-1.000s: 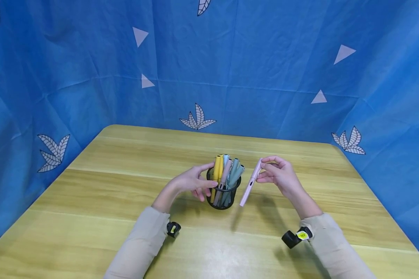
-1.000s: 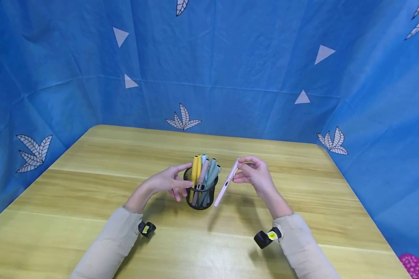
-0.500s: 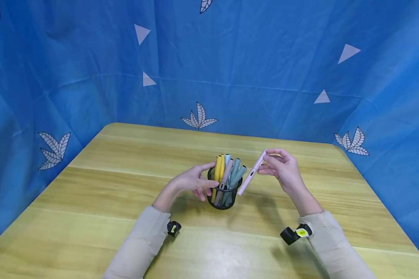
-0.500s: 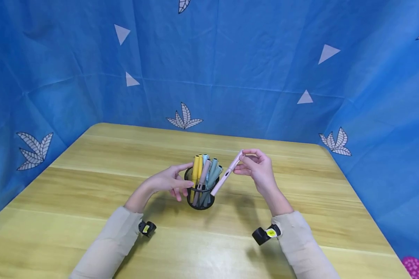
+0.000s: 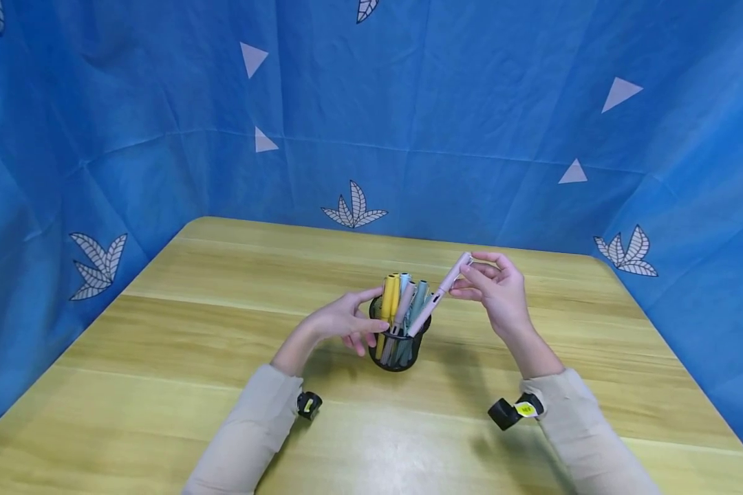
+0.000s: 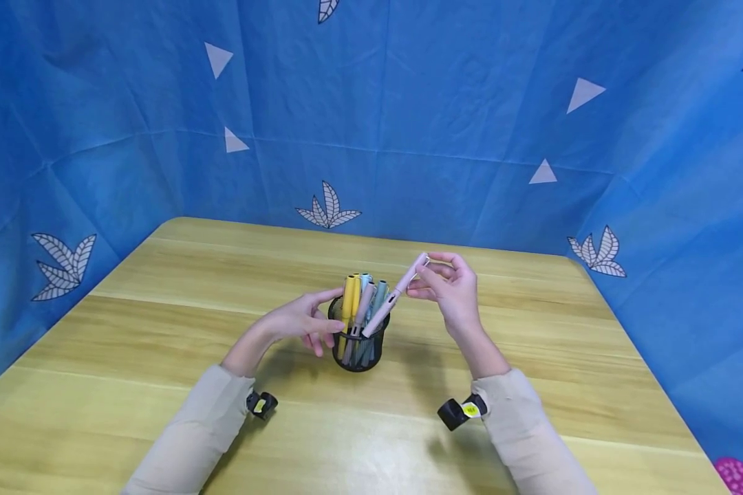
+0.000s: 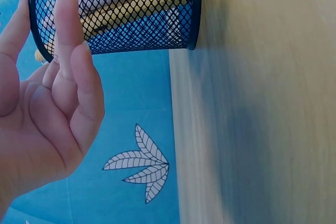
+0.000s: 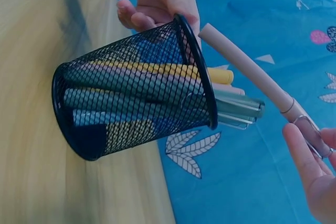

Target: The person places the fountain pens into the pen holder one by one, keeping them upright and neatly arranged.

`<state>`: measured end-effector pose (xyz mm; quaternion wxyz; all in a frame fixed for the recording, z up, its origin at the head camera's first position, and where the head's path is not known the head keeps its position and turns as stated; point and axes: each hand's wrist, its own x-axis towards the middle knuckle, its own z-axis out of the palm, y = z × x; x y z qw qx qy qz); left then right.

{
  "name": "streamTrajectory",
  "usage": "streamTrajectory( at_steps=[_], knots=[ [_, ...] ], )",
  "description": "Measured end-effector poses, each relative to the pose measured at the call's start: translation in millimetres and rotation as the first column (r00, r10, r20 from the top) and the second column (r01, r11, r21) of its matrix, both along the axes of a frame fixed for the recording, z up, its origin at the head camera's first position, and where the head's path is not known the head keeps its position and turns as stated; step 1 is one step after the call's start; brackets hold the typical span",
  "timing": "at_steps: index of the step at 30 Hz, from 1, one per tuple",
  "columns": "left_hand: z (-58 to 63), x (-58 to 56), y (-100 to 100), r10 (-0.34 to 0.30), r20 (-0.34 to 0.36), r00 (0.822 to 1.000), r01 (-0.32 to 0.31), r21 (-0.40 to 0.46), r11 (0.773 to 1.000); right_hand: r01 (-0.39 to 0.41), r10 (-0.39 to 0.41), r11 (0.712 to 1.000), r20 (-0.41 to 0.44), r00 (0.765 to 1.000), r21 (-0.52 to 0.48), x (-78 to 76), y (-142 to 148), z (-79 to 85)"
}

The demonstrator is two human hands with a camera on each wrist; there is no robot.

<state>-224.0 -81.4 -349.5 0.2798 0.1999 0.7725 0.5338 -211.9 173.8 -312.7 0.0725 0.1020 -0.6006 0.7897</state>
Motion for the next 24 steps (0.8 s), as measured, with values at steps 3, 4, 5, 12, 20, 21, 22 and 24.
streamTrajectory(
  at_steps=[3,4,5,12,20,21,22,24],
  knots=[
    [-0.5,0.2,0.5,0.001,0.008,1.000,-0.001,-0.002,1.000,0.007,-0.008,1.000,-0.038,0.999,-0.024,-1.0,-3.0,0.5],
    [-0.7,0.2,0.7,0.001,0.008,1.000,-0.001,-0.002,1.000,0.013,-0.014,1.000,-0.056,0.998,-0.028,-1.3,-4.1,0.3],
    [-0.8,0.2,0.8,0.002,0.009,1.000,-0.002,-0.002,1.000,0.021,-0.023,0.999,-0.076,0.997,-0.027,-1.5,-5.1,0.0],
    [-1.3,-0.4,2.0,0.001,0.011,1.000,0.000,-0.001,1.000,0.016,-0.016,1.000,-0.207,0.978,-0.001,-12.6,-7.1,-17.8],
    [-0.2,-0.3,0.7,0.000,0.012,1.000,-0.001,0.016,1.000,0.091,-0.063,0.989,-0.228,0.972,0.114,0.2,-21.2,-2.8],
    [0.0,-0.3,0.6,0.001,0.011,1.000,-0.001,0.014,1.000,0.092,-0.059,0.987,-0.239,0.969,0.130,0.2,-21.8,-3.4],
    [0.1,-0.2,0.5,0.001,0.011,1.000,-0.001,0.013,1.000,0.096,-0.056,0.984,-0.248,0.967,0.150,0.1,-22.3,-4.3],
    [0.4,0.0,0.3,0.004,0.012,1.000,-0.004,0.012,1.000,0.105,-0.049,0.974,-0.263,0.963,0.203,0.6,-23.5,-5.9]
  ],
)
